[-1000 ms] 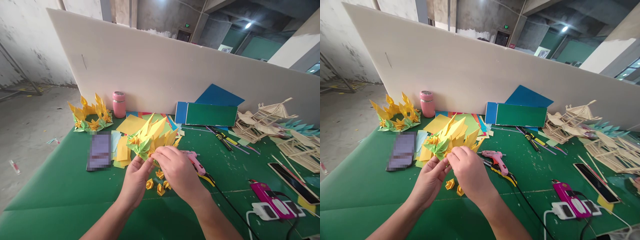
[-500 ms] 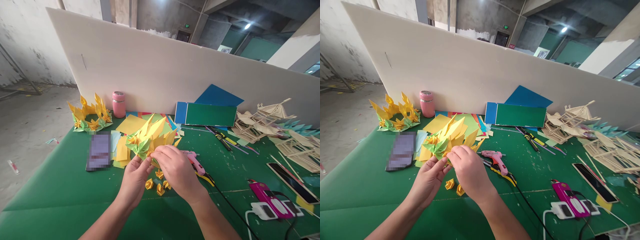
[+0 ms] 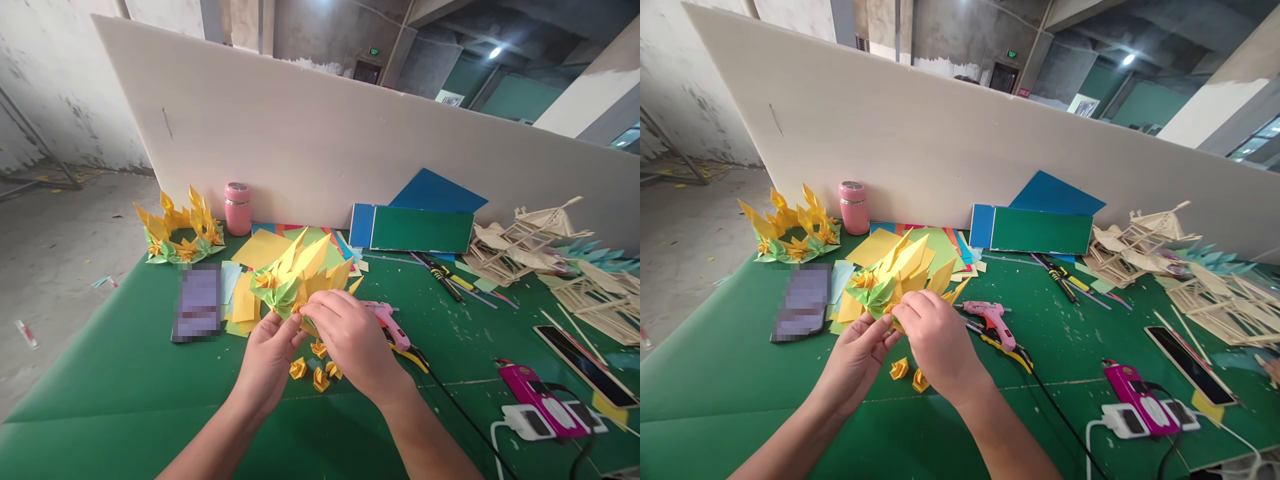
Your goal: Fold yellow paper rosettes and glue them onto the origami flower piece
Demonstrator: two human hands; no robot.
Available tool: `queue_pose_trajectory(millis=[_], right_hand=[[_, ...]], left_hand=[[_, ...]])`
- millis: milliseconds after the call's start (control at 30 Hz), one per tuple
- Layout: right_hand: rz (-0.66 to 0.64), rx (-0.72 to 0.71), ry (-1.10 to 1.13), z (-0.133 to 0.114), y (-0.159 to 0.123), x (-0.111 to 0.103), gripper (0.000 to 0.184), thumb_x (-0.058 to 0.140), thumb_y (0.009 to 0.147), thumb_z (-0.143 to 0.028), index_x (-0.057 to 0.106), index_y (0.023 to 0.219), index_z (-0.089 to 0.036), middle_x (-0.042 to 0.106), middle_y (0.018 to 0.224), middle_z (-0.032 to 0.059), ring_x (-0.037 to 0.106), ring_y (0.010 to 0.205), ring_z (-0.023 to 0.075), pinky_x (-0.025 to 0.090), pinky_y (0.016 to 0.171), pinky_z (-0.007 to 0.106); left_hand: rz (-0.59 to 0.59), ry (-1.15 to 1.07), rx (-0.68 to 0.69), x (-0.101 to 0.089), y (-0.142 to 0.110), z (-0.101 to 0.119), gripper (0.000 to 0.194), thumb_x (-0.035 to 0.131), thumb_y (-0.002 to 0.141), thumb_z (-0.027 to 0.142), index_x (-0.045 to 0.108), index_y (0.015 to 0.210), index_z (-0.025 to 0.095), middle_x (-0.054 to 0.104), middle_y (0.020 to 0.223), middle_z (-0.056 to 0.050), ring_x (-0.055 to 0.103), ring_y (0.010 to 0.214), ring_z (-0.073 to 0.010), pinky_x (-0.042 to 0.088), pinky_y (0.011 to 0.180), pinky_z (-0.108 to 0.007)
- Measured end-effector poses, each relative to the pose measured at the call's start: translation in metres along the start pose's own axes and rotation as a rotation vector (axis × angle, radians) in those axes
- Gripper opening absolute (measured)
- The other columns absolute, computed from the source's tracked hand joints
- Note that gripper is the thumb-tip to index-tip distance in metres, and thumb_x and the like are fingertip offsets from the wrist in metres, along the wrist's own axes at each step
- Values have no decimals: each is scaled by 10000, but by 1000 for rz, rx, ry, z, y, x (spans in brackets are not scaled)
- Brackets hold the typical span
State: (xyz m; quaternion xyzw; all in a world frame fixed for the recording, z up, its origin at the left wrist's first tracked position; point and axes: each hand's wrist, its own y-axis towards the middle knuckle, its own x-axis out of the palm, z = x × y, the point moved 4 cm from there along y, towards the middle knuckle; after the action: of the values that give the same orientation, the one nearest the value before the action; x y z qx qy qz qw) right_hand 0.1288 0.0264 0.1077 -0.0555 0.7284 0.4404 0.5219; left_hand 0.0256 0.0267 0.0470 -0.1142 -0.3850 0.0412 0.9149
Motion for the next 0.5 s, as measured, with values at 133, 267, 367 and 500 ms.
queue_pose_trajectory(millis=[133,267,367,500], right_hand=[[22,-20,-10,-1,0,-1,241,436,899,-40,657,843,-117,661,796,72,591,742,174,523,670,293],[24,-11,-6,-1,-1,-1,241,436,899,-42,659,858,-125,662,798,70,592,744,173,530,671,296],[28,-12,-1,0,-2,0,243,439,896,-39,660,864,-136,667,809,71,599,755,172,534,687,297],[41,-18,0,0,-2,-1,245,438,899,-44,663,873,-137,674,831,76,602,763,173,538,699,305]], left_hand=[[-8,0,5,0,0,0,187,828,594,193,646,590,154,692,652,-6,634,652,-111,543,686,-224],[4,9,5,0,-1,0,194,825,591,194,634,582,157,693,650,-7,650,683,-133,538,699,-240],[7,25,6,0,-1,0,188,821,594,198,638,596,157,699,660,-14,658,698,-149,534,710,-258],[10,22,8,0,-1,1,199,830,579,210,639,597,158,694,648,-8,654,687,-148,532,712,-266]])
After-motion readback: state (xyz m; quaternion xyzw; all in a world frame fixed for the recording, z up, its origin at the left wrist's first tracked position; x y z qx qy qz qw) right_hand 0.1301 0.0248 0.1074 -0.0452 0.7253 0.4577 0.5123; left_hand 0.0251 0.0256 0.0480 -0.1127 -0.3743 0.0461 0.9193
